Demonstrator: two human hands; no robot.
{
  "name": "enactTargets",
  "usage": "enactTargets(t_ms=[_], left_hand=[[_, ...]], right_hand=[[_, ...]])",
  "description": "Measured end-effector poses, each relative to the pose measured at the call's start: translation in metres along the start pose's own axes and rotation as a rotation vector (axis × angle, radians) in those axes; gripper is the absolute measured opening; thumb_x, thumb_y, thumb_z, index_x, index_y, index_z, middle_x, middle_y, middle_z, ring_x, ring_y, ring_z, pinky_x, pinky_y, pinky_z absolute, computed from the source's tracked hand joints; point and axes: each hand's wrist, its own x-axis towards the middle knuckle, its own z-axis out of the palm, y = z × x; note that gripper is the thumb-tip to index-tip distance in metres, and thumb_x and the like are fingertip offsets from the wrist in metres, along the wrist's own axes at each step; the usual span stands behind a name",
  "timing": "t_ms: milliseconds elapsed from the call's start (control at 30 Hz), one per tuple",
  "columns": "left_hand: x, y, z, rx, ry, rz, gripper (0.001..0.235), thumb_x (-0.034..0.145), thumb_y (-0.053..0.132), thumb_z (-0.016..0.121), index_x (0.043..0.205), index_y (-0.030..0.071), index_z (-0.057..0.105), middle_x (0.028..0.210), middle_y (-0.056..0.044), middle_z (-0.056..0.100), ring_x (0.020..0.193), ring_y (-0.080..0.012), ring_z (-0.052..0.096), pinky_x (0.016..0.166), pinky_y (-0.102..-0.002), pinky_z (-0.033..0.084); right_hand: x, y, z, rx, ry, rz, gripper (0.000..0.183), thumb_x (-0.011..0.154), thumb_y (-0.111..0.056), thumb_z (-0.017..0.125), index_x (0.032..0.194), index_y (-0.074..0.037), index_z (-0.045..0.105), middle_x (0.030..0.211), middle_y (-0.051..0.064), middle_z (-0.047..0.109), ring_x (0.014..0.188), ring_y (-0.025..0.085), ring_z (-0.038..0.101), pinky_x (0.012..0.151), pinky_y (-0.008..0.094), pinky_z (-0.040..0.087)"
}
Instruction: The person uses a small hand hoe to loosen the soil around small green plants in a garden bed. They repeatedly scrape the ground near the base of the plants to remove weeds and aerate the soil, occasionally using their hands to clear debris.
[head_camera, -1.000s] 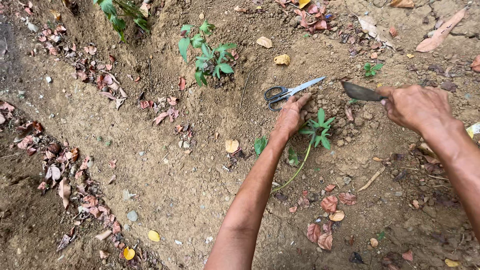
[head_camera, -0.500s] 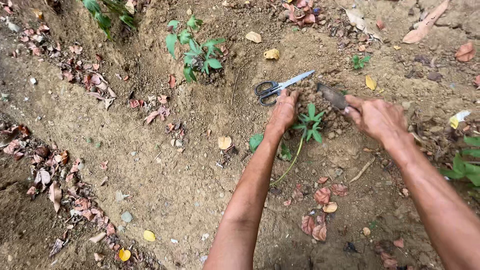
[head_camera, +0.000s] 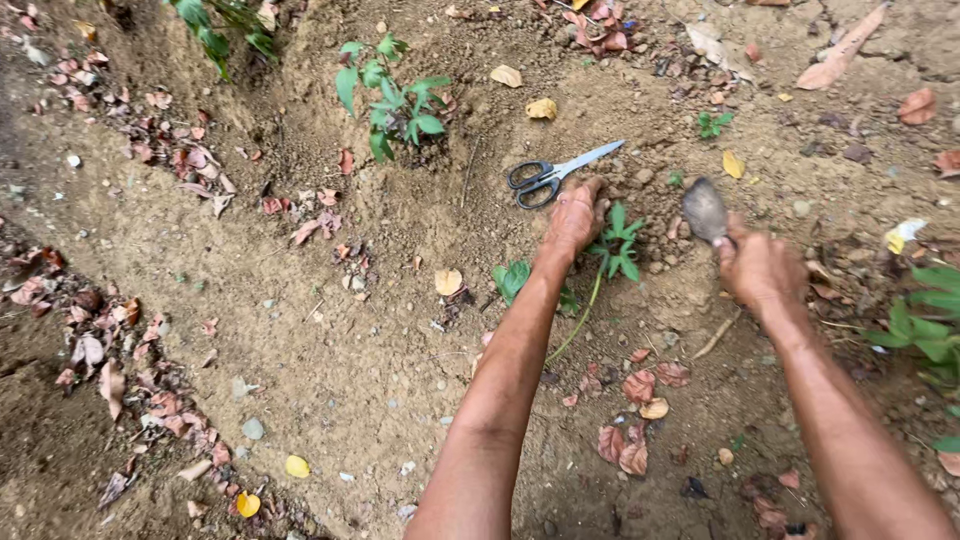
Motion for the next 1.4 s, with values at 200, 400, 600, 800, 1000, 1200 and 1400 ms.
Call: enactTargets(t_ms=[200, 400, 600, 800, 1000, 1200, 1400], left_hand=[[0.014, 0.014, 0.027, -0.155, -0.079, 0.096, 0.047, 0.096, 0.01, 0.061, 0.14, 0.026, 0.06, 0.134, -0.009, 0.066, 0.115, -0.0228, 0.065, 0.103, -0.039, 0.049], [0.023, 0.012, -0.011, 0.026, -0.171, -0.042, 0.06, 0.088, -0.002, 0.058, 0.138, 0.032, 0.058, 0.133, -0.004, 0.066, 0.104, -0.0181, 0.069, 0.092, -0.034, 0.058], [0.008, -0.059, -0.048, 0.362, -0.361, -0.259, 0.028, 0.087, 0.016, 0.071, 0.113, 0.007, 0.066, 0.114, -0.017, 0.068, 0.106, -0.0285, 0.066, 0.098, -0.041, 0.053], [-0.008, -0.081, -0.026, 0.381, -0.404, -0.251, 0.024, 0.096, 0.025, 0.066, 0.108, 0.005, 0.066, 0.104, -0.015, 0.07, 0.09, -0.0245, 0.068, 0.092, -0.04, 0.057], [0.0, 0.009, -0.034, 0.062, -0.142, -0.091, 0.017, 0.099, 0.014, 0.055, 0.106, 0.012, 0.07, 0.101, -0.009, 0.076, 0.086, -0.021, 0.072, 0.083, -0.038, 0.058], [0.018, 0.07, 0.013, 0.048, 0.009, 0.247, 0.03, 0.087, 0.002, 0.056, 0.103, 0.018, 0.077, 0.116, -0.007, 0.073, 0.099, -0.0254, 0.069, 0.089, -0.041, 0.056], [0.031, 0.091, 0.067, 0.51, -0.077, 0.186, 0.029, 0.095, 0.008, 0.059, 0.12, 0.016, 0.07, 0.127, -0.01, 0.064, 0.113, -0.0256, 0.06, 0.091, -0.042, 0.043]], right_hand=[[-0.035, -0.022, -0.014, -0.022, 0.109, -0.188, 0.047, 0.11, -0.03, 0.043, 0.156, -0.025, 0.043, 0.06, 0.006, 0.057, 0.039, 0.015, 0.042, 0.032, 0.033, 0.036], [-0.042, 0.0, -0.079, -0.173, 0.121, -0.151, 0.056, 0.106, -0.036, 0.046, 0.162, -0.03, 0.038, 0.063, 0.008, 0.062, 0.038, 0.017, 0.046, 0.032, 0.031, 0.041], [0.0, 0.016, -0.03, -0.112, -0.112, 0.033, 0.044, 0.117, -0.046, 0.041, 0.132, -0.019, 0.071, 0.071, 0.013, 0.064, 0.052, 0.02, 0.054, 0.053, 0.043, 0.055], [0.003, -0.012, 0.008, 0.033, -0.012, -0.031, 0.054, 0.118, -0.045, 0.027, 0.126, -0.018, 0.073, 0.066, 0.007, 0.063, 0.05, 0.016, 0.053, 0.052, 0.04, 0.047], [-0.032, -0.006, -0.039, -0.115, 0.038, -0.183, 0.045, 0.109, -0.039, 0.038, 0.151, -0.032, 0.053, 0.074, 0.012, 0.068, 0.042, 0.019, 0.05, 0.038, 0.039, 0.051], [-0.036, 0.039, -0.07, 0.195, -0.028, -0.006, 0.063, 0.098, -0.019, 0.061, 0.159, -0.028, 0.044, 0.098, 0.013, 0.071, 0.052, 0.024, 0.06, 0.051, 0.047, 0.061], [-0.047, 0.04, -0.051, 0.356, -0.033, 0.068, 0.062, 0.096, -0.015, 0.07, 0.155, -0.017, 0.051, 0.104, 0.022, 0.079, 0.075, 0.021, 0.069, 0.067, 0.036, 0.057]])
